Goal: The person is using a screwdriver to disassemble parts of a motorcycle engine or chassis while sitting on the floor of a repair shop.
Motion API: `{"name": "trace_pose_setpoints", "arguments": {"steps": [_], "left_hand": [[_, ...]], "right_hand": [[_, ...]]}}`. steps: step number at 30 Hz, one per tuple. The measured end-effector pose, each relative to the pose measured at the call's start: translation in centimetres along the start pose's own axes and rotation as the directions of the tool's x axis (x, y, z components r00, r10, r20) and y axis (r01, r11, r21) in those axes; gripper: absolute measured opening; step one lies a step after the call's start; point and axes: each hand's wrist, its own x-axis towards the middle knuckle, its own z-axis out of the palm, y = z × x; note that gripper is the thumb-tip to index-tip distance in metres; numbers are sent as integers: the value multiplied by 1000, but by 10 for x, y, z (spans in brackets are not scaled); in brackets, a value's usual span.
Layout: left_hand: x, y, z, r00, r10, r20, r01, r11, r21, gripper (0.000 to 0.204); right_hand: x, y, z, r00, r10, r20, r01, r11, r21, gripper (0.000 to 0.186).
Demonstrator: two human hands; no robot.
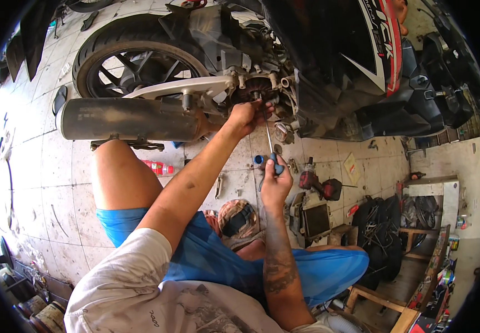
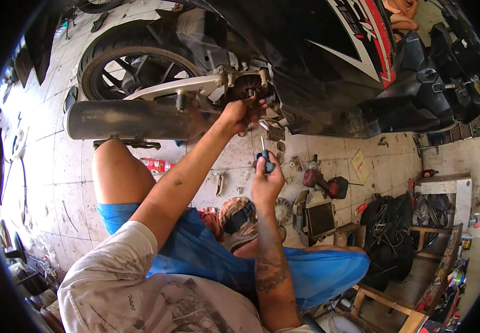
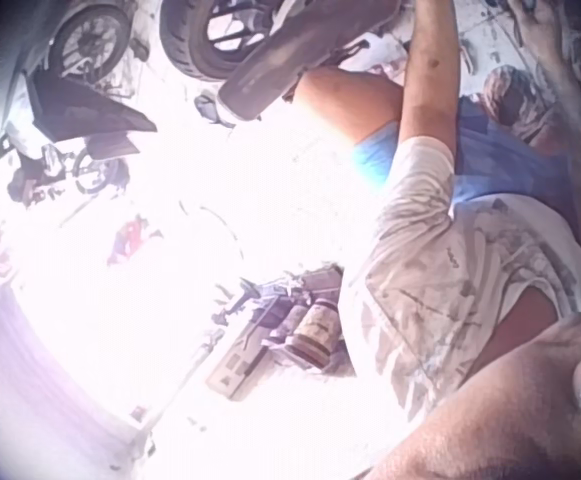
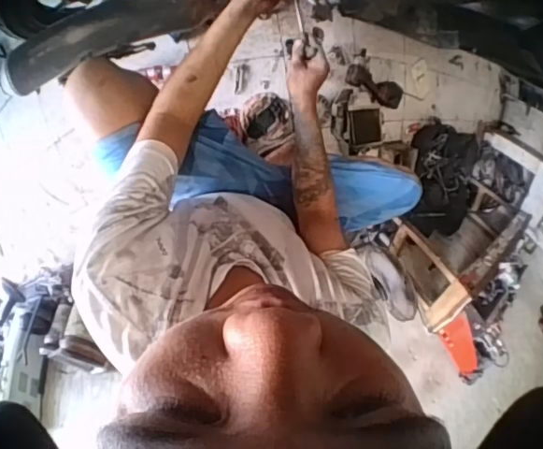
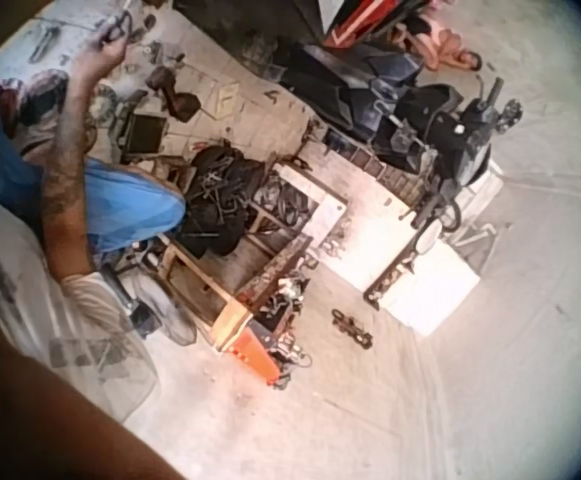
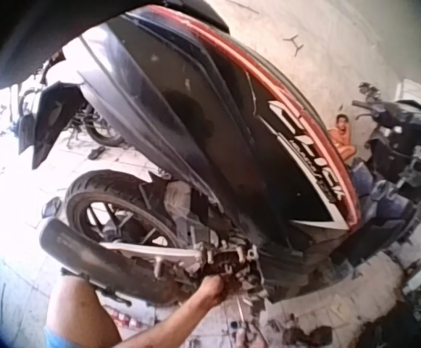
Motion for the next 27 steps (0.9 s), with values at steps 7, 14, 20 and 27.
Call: {"name": "trace_pose_setpoints", "arguments": {"steps": [7,14,20,27], "left_hand": [[5,5,-6,1000,-17,7,16,999,28,21],[8,0,-7,999,-17,-46,18,1000,19,20],[8,-3,-4,999,-36,-37,34,998,-55,19],[11,-3,3,999,-47,-19,45,997,-65,20]], "right_hand": [[6,2,0,996,74,42,-76,995,59,27],[10,21,4,997,63,53,-68,993,98,30],[10,24,2,997,64,40,-68,993,100,33],[16,37,14,999,44,13,-46,963,264,32]]}}
